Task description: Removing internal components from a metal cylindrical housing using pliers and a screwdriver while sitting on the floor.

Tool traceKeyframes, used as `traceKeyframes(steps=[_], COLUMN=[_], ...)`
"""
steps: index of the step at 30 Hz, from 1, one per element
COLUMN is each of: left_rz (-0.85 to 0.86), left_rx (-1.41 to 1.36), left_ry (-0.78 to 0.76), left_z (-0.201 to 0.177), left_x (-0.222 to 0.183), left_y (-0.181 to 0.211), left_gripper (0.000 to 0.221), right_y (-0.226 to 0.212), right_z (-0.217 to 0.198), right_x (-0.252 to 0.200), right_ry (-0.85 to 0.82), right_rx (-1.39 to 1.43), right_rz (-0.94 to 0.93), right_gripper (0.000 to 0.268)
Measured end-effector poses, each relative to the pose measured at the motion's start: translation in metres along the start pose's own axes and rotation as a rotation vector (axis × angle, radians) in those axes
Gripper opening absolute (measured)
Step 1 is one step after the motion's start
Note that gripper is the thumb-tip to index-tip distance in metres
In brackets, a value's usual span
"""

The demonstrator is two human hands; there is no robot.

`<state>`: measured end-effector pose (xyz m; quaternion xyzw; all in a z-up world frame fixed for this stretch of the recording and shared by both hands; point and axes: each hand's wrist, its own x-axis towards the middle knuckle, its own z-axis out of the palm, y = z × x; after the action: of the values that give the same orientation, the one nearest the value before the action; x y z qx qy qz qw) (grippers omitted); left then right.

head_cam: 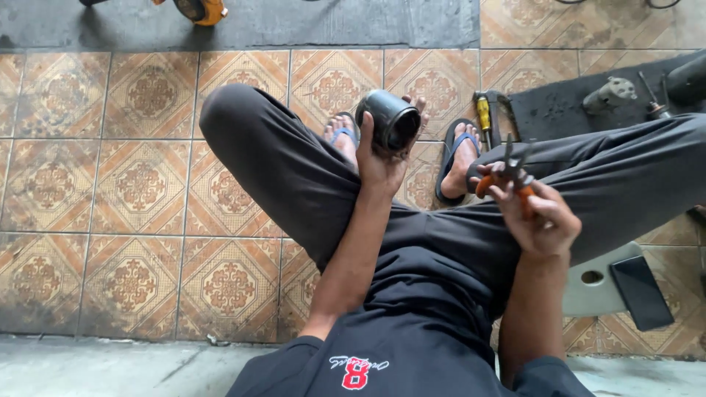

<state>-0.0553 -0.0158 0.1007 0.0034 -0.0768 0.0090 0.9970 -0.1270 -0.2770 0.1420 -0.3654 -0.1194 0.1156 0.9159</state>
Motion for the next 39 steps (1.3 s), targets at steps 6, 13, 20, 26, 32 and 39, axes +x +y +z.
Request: traceKeyframes(steps=[6, 13, 20, 26, 32, 39], left_rz=[0.027, 0.073, -0.103, -0.119, -0.154, -0.174], left_rx=[0.116, 0.283, 0.020, 0.025, 0.040, 0.077], left_ry=[0.278, 0.270, 0.355, 0.439, 0.424, 0.384], left_z=[0.048, 0.107, 0.010, -0.008, -0.009, -0.021], left_x=[-0.002, -0.005, 0.009, 0.005, 0.002, 0.003], left_y=[-0.005, -0.007, -0.013, -0.001, 0.000, -0.002], left_gripper=[0.042, 0.041, 0.072, 0.065, 0.064, 0.067], right_y=[0.061, 0.076, 0.071, 0.072, 0.079, 0.088], right_z=[0.035, 0.036, 0.028, 0.048, 0.045, 0.036], right_x=[0.015, 0.010, 0.015, 0.022, 0.024, 0.025], right_ry=[0.389, 0.294, 0.124, 0.141, 0.142, 0.117], right_rx=[-0.037, -0.467, -0.970, -1.183, -1.293, -1.337], right_rz=[0.002, 0.006, -0.139, -0.315, -0.456, -0.523], right_gripper=[0.027, 0.028, 0.014, 0.008, 0.010, 0.012])
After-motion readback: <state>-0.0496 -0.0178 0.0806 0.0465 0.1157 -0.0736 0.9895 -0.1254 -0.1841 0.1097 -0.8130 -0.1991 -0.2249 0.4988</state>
